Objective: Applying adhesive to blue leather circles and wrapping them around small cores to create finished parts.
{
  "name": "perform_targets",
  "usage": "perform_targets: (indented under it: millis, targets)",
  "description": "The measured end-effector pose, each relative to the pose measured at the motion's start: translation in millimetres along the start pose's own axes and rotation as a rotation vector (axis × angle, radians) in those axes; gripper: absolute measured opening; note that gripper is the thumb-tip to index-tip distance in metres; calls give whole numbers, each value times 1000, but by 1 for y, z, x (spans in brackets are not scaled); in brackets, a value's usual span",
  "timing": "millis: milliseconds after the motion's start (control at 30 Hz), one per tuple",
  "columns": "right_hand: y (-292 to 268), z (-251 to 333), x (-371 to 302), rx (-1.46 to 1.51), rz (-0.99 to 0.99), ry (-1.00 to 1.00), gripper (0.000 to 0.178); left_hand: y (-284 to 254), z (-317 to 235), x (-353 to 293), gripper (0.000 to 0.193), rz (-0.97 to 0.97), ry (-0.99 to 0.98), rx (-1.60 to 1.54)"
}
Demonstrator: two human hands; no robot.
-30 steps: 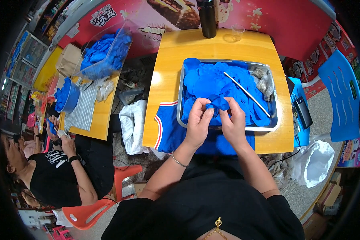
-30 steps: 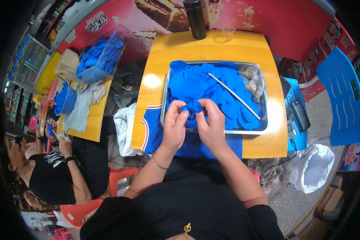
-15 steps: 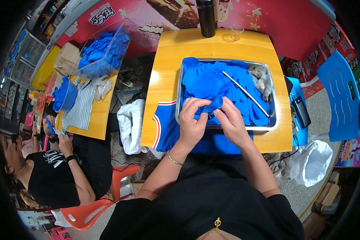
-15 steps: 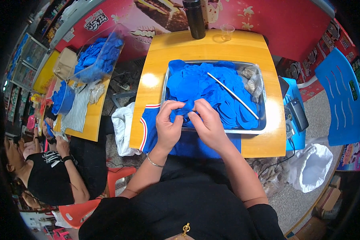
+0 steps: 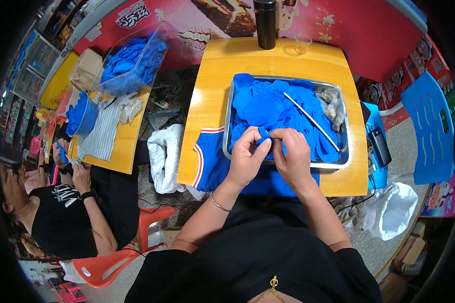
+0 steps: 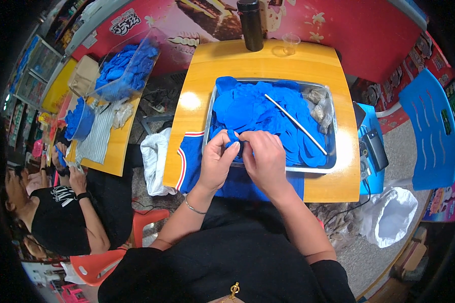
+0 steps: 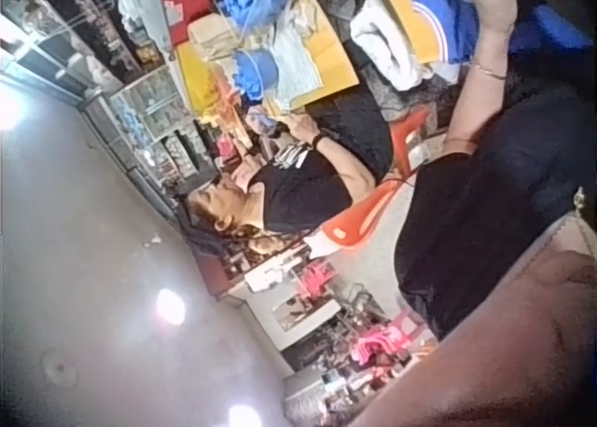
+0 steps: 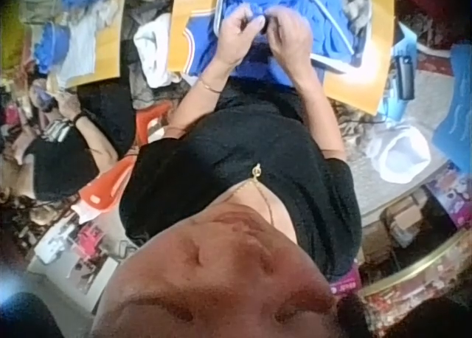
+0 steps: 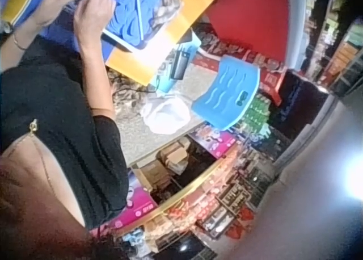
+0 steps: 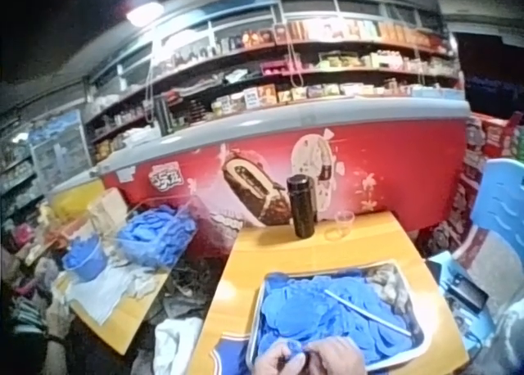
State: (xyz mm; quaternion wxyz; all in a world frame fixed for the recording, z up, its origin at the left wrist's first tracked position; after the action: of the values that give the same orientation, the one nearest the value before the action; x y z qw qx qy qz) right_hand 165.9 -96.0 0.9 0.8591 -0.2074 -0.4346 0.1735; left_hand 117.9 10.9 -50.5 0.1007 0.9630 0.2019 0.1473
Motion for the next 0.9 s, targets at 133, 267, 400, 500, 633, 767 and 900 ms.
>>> perform_targets:
  millis: [133, 267, 400, 500, 633, 767, 900]
  targets:
    - [5, -8, -3, -18, 161, 47, 11, -7, 0, -3, 12, 11, 77, 277]
    - [12, -14, -7, -15, 245, 81, 7, -5, -20, -6, 16, -134, 218, 573]
    - [14, -19, -9, 166, 316, 172, 6, 2, -33, -10, 19, -23, 481, 804]
    - [14, -24, -10, 306, 321, 270, 6, -1, -27, -7, 13, -20, 276, 672]
    - [-1, -9, -2, -8, 127, 63, 14, -6, 3, -7, 7, 79, -28, 242]
    - [-7, -1, 1, -47, 76, -15, 22, 2, 9, -13, 8, 199, -169, -230]
    - [-5, 1, 1, 34, 141, 3, 22, 0, 22, -20, 11, 240, -394, -592]
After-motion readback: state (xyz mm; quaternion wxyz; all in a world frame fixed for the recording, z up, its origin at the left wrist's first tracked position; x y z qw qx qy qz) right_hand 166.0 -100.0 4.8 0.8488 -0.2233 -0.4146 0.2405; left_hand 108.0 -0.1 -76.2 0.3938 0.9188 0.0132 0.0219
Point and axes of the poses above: each hand's wrist, its own x-axis towards the middle knuckle, its own y-axis out of the palm, z = x × y, the point moved 7 cm from there along x, towards the middle knuckle, and after that the axes turned 3 degrees about -x, right-handed, at the moved point
